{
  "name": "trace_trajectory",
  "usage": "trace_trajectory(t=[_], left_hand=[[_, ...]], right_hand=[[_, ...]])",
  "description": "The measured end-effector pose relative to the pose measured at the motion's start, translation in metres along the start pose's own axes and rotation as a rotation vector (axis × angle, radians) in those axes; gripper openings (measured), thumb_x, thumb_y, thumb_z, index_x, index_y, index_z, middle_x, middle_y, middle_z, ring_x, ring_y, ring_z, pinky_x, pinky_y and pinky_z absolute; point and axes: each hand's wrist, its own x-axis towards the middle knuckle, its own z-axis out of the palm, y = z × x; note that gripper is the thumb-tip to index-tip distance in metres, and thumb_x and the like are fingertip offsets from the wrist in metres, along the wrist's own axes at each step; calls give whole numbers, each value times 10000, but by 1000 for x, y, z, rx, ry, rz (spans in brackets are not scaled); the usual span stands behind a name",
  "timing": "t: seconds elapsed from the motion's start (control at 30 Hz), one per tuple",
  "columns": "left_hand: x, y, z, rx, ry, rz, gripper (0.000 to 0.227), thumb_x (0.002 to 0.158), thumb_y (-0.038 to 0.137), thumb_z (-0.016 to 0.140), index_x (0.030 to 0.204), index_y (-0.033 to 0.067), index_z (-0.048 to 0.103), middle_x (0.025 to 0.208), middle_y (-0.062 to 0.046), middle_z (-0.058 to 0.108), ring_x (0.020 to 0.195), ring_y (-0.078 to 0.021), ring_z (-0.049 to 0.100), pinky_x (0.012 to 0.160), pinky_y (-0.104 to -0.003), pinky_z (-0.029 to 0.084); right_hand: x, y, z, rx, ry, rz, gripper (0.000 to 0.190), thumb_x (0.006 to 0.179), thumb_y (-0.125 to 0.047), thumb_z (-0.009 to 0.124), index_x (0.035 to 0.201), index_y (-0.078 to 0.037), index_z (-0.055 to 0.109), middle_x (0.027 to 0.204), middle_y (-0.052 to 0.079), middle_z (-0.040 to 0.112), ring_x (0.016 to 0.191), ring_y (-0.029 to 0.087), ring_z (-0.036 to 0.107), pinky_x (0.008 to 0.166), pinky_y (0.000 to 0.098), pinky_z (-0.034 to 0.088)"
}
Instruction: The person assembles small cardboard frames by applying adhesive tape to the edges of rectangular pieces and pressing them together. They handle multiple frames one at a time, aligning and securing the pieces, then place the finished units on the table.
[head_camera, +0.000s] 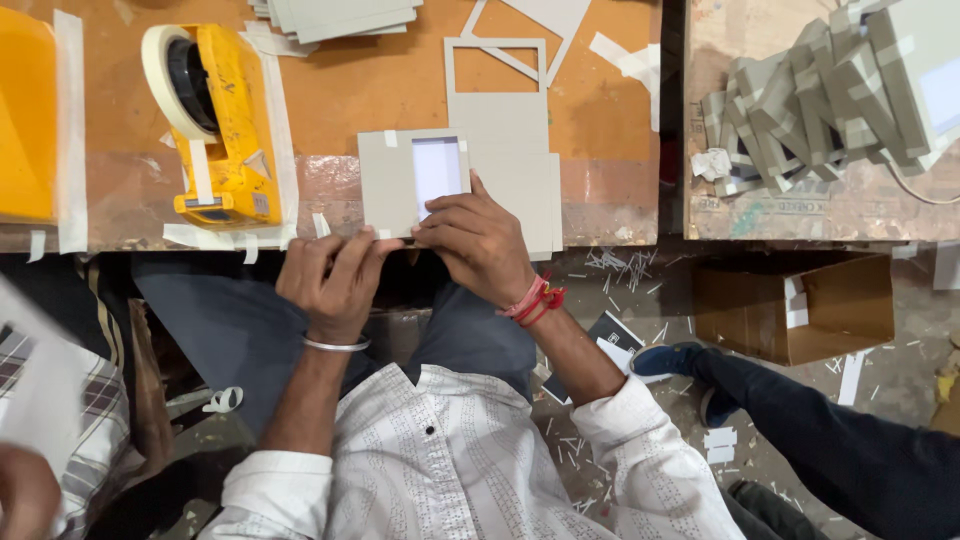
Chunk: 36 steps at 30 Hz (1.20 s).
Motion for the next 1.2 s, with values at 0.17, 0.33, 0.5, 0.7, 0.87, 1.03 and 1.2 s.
trace_trajectory(t=[0.17,0.33,0.5,0.7,0.87,1.03,1.2], left_hand=[[16,-3,-7,-10,-28,124,241,820,248,941,1010,164,819,929,-21,664,793,-255,562,649,-371,466],[14,-18,-7,-42,-124,213,141,916,165,899,1033,159,822,1026,-26,702,920,-256,617,773,-382,528],[0,-23,-5,41,-83,294,118,991,130,860,1097,178,840,1098,2,711,983,-278,569,864,-388,494],[-3,-38,-10,57,-99,389,172,923,23,822,1017,167,821,1037,-22,684,1042,-288,564,900,-358,469],[-9,-48,1,3,-44,375,202,777,-30,851,854,152,808,1010,-30,706,993,-307,597,850,-409,502],[-31,-67,-15,57,-248,359,199,943,-1,780,1058,161,767,1141,-11,620,1045,-236,565,910,-318,489],[-74,-103,-4,-24,-232,329,314,937,-72,700,1149,158,725,1181,-31,550,1036,-209,557,900,-295,480]], right_hand=[[13,-11,-14,49,23,62,227,756,-12,806,949,-119,755,960,39,745,1025,243,724,1103,530,481],[18,-16,-29,132,0,104,201,759,-32,790,936,-113,739,946,51,734,956,261,720,910,392,569],[14,-28,-36,19,5,145,137,783,-159,787,916,-180,763,919,-22,734,950,197,705,827,344,565],[9,-44,-45,35,-11,202,120,822,-200,762,936,-235,763,943,-79,743,943,126,710,760,276,559],[4,-46,-40,66,-12,198,105,857,-213,760,956,-246,760,933,-88,743,942,112,707,756,256,552],[0,-47,-32,48,3,156,123,867,-217,758,985,-254,754,925,-87,739,950,109,701,817,251,556],[-2,-48,-26,42,13,179,110,863,-220,755,964,-265,755,929,-93,742,951,103,709,792,245,554]])
